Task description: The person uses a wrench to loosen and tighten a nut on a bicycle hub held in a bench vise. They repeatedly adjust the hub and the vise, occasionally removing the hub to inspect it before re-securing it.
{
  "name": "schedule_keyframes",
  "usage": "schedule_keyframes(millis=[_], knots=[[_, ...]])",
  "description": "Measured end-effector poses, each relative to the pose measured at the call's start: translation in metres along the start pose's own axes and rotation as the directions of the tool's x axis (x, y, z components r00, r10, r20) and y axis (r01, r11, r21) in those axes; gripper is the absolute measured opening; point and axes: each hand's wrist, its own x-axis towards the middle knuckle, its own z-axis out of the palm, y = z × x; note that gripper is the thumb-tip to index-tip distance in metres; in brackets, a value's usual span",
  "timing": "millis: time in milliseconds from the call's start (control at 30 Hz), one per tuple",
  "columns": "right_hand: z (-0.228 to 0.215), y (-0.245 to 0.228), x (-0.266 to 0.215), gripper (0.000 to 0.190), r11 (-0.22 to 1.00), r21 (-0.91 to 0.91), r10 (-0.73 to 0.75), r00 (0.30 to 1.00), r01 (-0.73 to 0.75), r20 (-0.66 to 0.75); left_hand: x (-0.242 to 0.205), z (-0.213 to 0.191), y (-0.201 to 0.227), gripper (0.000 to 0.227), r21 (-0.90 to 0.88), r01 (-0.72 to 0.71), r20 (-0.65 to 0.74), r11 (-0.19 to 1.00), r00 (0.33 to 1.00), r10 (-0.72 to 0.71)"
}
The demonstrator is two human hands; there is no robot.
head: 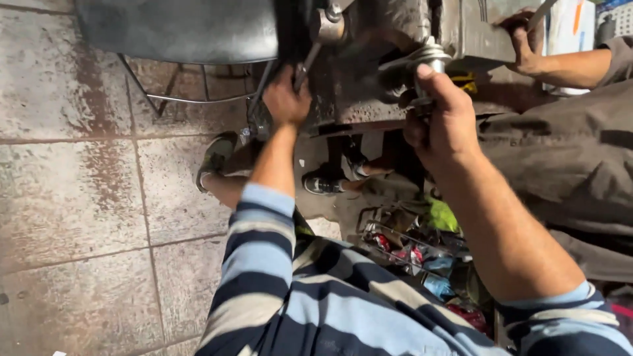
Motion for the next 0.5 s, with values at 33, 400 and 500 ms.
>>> schedule_keyframes(millis=[33,400,500], knots=[[-0.005,0.005,-0.005,0.034,1.0,-0.005,-0.003,1.0,0.003,-0.008,-0.005,-0.006,0.004,0.02,-0.009,0.001,0.004,1.0,1.0,-0.001],[0.008,-0.005,-0.002,0.033,1.0,-0.003,-0.015,1.0,0.015,0.023,0.055,0.021,-0.007,0.032,-0.066,-0.263,-0.2,0.963,0.948,0.246],[0.018,-0.014,-0.014,0.036,0.997,-0.007,-0.079,0.996,0.08,0.034,0.045,0.004,0.018,0.028,-0.121,-0.167,-0.12,0.979,0.981,0.153]])
